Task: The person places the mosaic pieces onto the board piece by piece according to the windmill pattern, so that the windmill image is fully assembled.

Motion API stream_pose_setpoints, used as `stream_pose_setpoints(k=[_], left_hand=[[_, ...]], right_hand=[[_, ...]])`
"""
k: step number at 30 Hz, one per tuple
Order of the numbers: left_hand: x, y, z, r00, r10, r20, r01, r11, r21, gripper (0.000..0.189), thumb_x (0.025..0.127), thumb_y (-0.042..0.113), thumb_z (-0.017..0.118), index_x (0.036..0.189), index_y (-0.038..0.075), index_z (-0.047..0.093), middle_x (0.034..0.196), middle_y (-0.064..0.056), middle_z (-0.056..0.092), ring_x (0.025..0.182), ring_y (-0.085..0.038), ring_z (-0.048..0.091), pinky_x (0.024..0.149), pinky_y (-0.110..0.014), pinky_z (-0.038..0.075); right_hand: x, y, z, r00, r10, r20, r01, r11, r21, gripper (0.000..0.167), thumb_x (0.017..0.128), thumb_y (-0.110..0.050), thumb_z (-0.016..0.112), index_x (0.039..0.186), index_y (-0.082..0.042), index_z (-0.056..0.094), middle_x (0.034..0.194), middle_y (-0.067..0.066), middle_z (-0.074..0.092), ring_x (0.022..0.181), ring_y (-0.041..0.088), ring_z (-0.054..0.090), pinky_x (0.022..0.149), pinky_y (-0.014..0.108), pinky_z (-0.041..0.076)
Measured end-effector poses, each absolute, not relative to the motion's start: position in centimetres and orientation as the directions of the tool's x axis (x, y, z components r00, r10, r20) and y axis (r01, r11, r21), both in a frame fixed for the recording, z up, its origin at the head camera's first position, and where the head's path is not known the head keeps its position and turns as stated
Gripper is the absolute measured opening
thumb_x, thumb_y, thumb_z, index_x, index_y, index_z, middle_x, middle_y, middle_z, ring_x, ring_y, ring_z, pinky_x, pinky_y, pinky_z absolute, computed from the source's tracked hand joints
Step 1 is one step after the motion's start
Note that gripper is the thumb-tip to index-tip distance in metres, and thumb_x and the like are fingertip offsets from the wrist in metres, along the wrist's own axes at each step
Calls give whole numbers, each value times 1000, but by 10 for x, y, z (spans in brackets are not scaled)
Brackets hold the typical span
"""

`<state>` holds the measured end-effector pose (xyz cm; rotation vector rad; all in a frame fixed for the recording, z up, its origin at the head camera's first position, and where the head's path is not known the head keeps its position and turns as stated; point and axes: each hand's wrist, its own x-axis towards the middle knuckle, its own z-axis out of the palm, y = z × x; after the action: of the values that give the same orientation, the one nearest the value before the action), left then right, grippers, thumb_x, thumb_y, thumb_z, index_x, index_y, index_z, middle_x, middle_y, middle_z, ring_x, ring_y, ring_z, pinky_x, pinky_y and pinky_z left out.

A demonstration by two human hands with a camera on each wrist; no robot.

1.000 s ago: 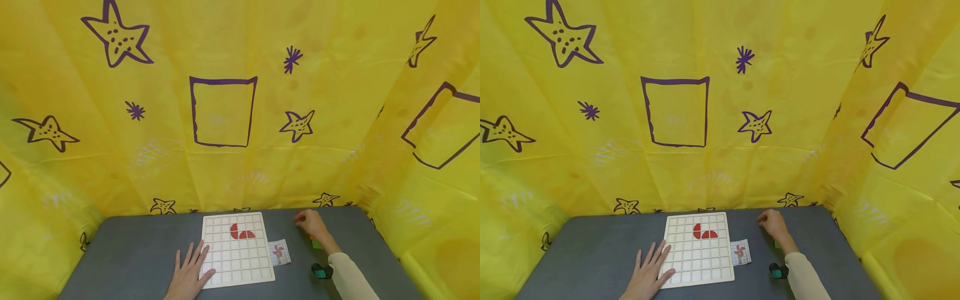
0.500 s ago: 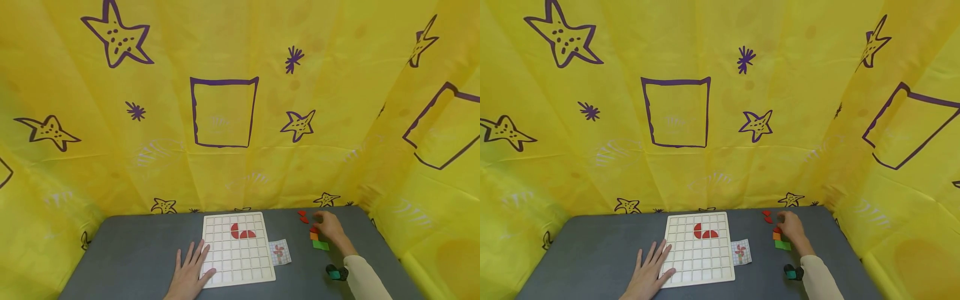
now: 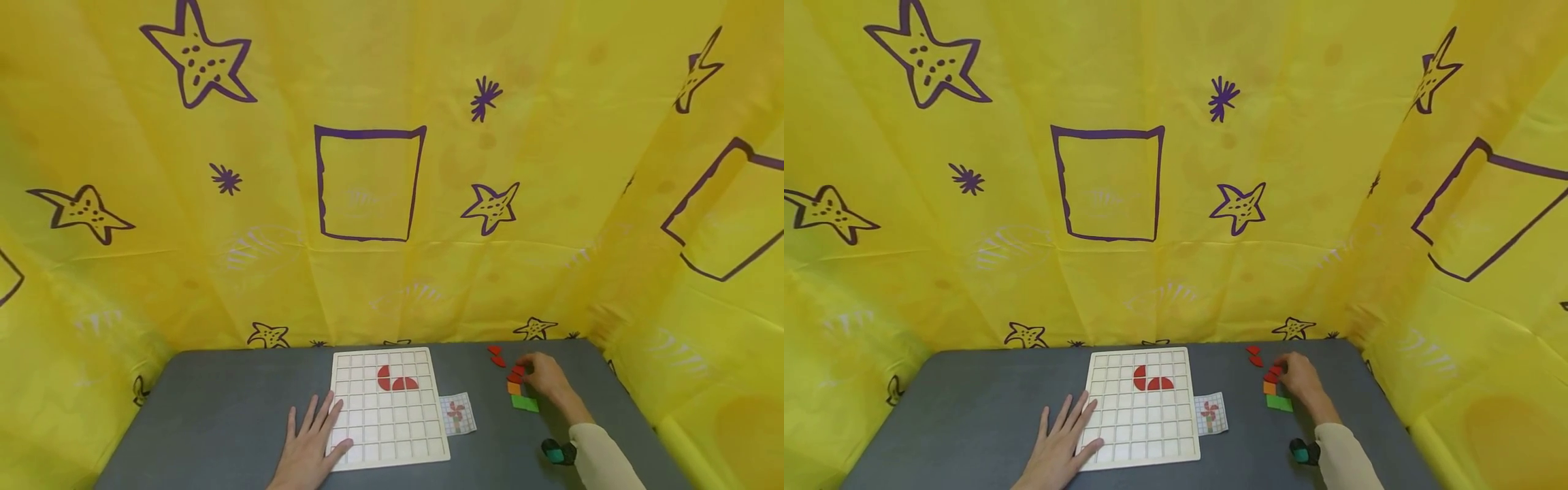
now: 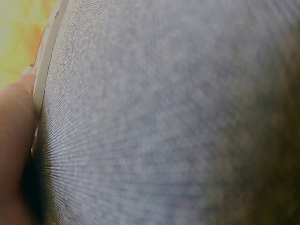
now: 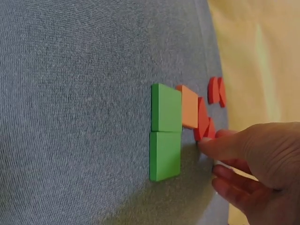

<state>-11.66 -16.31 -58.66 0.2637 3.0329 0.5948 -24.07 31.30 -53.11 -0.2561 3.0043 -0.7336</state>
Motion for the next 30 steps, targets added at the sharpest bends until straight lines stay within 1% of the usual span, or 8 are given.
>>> stream_pose_setpoints(k=[3, 5, 11, 14, 19, 24, 30], left_hand=[[-116, -163, -588, -985, 173, -6, 158, 913, 376, 80, 92, 71, 42, 154, 21, 35, 162, -2, 24, 148, -38, 16, 112, -67, -3], [-117, -163, -588, -984, 176, -9, 160, 911, 379, 81, 92, 72, 41, 154, 21, 35, 162, -2, 24, 148, -38, 16, 112, -67, -3], [-117, -164, -588, -984, 177, 0, 164, 911, 379, 80, 92, 71, 42, 154, 21, 35, 161, -2, 25, 148, -38, 16, 112, -67, -3], [-116, -164, -588, -983, 181, 7, 170, 906, 388, 79, 92, 70, 42, 154, 20, 35, 161, -3, 25, 148, -38, 16, 112, -67, -3], [-117, -164, -588, -983, 181, 1, 168, 909, 382, 80, 92, 70, 42, 154, 20, 35, 162, -3, 24, 148, -38, 16, 112, -67, -3], [-117, -163, -589, -984, 176, -21, 157, 919, 362, 83, 91, 73, 39, 154, 21, 35, 162, -3, 24, 148, -38, 16, 112, -67, -3], [-117, -162, -588, -984, 176, -26, 156, 922, 354, 83, 90, 74, 39, 154, 20, 35, 162, -3, 24, 147, -39, 16, 112, -68, -2]], right_hand=[[-242, 309, -532, -985, -174, -5, -153, 878, -454, 26, 77, 9, 72, 103, 7, 71, 95, 18, 69, 87, 36, 64, 73, 48, 55], [-243, 307, -533, -985, -174, -13, -151, 888, -434, 25, 78, 10, 72, 102, 7, 71, 94, 16, 69, 85, 34, 64, 72, 47, 55], [-244, 303, -532, -973, -230, -14, -212, 917, -339, 23, 78, 13, 71, 100, 8, 72, 94, 19, 69, 86, 37, 66, 72, 47, 57], [-243, 303, -530, -975, -220, -11, -203, 917, -343, 21, 78, 11, 72, 99, 8, 72, 94, 19, 70, 86, 37, 66, 72, 47, 57], [-241, 307, -529, -983, -181, -21, -162, 919, -359, 19, 79, 4, 76, 97, 7, 71, 90, 15, 69, 81, 32, 66, 69, 45, 57], [-239, 310, -528, -988, -154, -13, -138, 919, -368, 21, 76, 0, 80, 94, 7, 72, 85, 14, 70, 76, 30, 66, 65, 43, 57], [-238, 312, -527, -990, -141, -9, -126, 909, -397, 19, 73, -2, 83, 89, 3, 74, 81, 10, 70, 72, 26, 66, 63, 41, 57]])
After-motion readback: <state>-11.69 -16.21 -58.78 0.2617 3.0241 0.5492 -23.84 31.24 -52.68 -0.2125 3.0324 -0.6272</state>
